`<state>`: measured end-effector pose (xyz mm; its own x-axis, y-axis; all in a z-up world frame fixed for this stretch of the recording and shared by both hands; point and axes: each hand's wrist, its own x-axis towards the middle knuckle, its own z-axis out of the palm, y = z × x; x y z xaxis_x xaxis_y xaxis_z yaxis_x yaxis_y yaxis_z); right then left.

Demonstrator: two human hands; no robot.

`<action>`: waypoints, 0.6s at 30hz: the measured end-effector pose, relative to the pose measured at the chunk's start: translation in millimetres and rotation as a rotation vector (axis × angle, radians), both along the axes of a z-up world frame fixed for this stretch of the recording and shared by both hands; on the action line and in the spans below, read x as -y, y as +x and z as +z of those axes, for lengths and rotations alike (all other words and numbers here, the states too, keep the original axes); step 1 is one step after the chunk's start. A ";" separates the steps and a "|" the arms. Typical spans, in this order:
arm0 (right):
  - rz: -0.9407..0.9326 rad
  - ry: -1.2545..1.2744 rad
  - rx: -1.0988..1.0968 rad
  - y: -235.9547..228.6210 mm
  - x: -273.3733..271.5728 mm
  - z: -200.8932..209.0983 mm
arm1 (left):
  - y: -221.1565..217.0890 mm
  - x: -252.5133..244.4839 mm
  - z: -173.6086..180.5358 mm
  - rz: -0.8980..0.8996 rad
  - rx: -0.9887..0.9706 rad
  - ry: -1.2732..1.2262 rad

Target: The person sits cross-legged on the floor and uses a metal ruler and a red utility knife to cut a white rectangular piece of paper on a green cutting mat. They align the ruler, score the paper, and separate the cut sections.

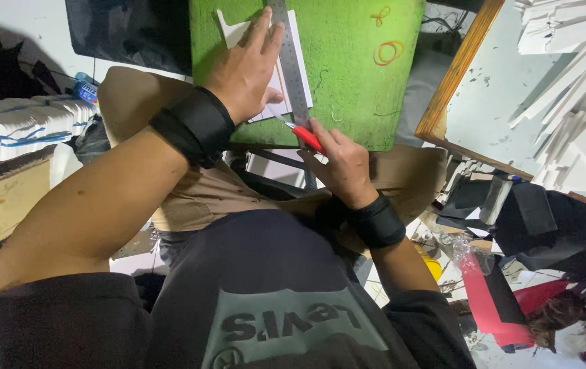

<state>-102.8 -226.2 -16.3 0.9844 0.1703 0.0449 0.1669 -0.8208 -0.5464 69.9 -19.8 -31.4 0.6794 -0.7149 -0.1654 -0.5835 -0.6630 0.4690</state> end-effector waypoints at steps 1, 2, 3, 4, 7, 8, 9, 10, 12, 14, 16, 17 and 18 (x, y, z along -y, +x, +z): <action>-0.001 0.001 -0.002 0.3 -0.4 0.6 | -0.4 -0.7 -2.5 -0.001 -0.002 0.001; -0.002 0.008 0.006 0.4 -0.9 1.4 | -0.9 -1.6 -4.7 -0.012 0.038 -0.015; -0.003 0.015 0.016 1.2 -1.7 2.1 | -0.9 -2.8 -6.6 -0.022 0.080 -0.030; -0.003 0.017 0.015 1.4 -2.2 3.5 | -1.1 -2.9 -5.5 -0.022 0.079 -0.028; 0.004 0.013 0.023 1.9 -2.2 4.8 | -0.4 -2.9 -4.9 -0.032 0.068 -0.036; 0.002 0.013 0.021 1.3 -1.8 3.3 | -0.6 -3.6 -6.8 -0.034 0.074 -0.063; 0.001 0.012 0.020 0.8 -1.2 1.8 | -0.7 -4.1 -8.6 -0.034 0.079 -0.090; 0.001 0.013 0.019 0.7 -1.1 1.6 | -0.8 -3.7 -9.0 -0.034 0.078 -0.090; 0.002 0.007 0.020 1.5 -1.4 1.4 | -0.3 -3.5 -9.0 -0.029 0.066 -0.081; 0.000 0.008 0.027 1.3 -2.0 0.3 | -0.8 -3.4 -6.6 -0.028 0.080 -0.069; -0.002 0.007 0.034 1.5 -1.6 1.3 | -0.6 -1.6 -3.3 -0.027 0.094 -0.058; 0.004 0.015 0.028 1.7 -1.4 2.7 | -0.3 -0.2 -1.3 -0.020 0.080 -0.017; 0.009 0.023 0.022 2.0 -1.2 4.0 | -0.1 1.1 0.7 -0.012 0.065 0.023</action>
